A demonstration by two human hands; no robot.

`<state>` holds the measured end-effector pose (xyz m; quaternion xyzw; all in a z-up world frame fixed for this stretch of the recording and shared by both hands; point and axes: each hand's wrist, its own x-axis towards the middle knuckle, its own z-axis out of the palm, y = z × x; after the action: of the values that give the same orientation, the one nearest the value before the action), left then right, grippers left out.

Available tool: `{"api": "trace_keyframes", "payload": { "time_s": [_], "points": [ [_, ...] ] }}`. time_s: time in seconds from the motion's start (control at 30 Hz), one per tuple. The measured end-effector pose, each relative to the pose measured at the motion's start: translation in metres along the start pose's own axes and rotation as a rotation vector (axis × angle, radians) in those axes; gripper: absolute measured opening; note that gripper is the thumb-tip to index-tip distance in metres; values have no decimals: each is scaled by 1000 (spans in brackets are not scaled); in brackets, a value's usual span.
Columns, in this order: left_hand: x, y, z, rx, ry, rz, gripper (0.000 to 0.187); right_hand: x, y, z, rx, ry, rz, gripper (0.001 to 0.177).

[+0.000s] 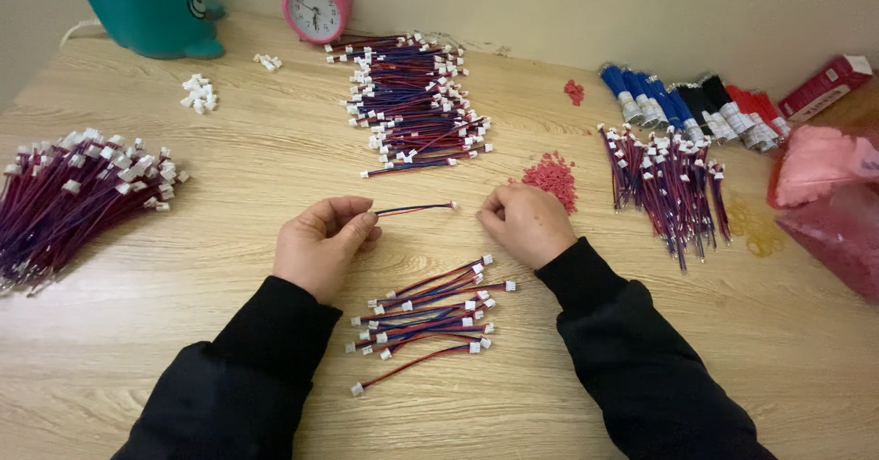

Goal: Sorting and stacking small electronic wire harnesses on a wooden table.

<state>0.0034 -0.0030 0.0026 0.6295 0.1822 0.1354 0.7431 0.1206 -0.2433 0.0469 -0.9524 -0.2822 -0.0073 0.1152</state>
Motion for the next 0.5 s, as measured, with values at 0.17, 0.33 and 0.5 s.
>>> {"api": "trace_keyframes", "payload": {
  "time_s": [0.17,0.33,0.5],
  "points": [
    [4,-5,0,13,33,6,24,4,-4,-3,251,138,96,18],
    [18,-27,-2,-62,40,10,22,2,-52,-11,714,158,54,14],
    [22,-26,-4,-56,18,8,18,7,-99,-5,1057,44,-43,25]
  ]
}}
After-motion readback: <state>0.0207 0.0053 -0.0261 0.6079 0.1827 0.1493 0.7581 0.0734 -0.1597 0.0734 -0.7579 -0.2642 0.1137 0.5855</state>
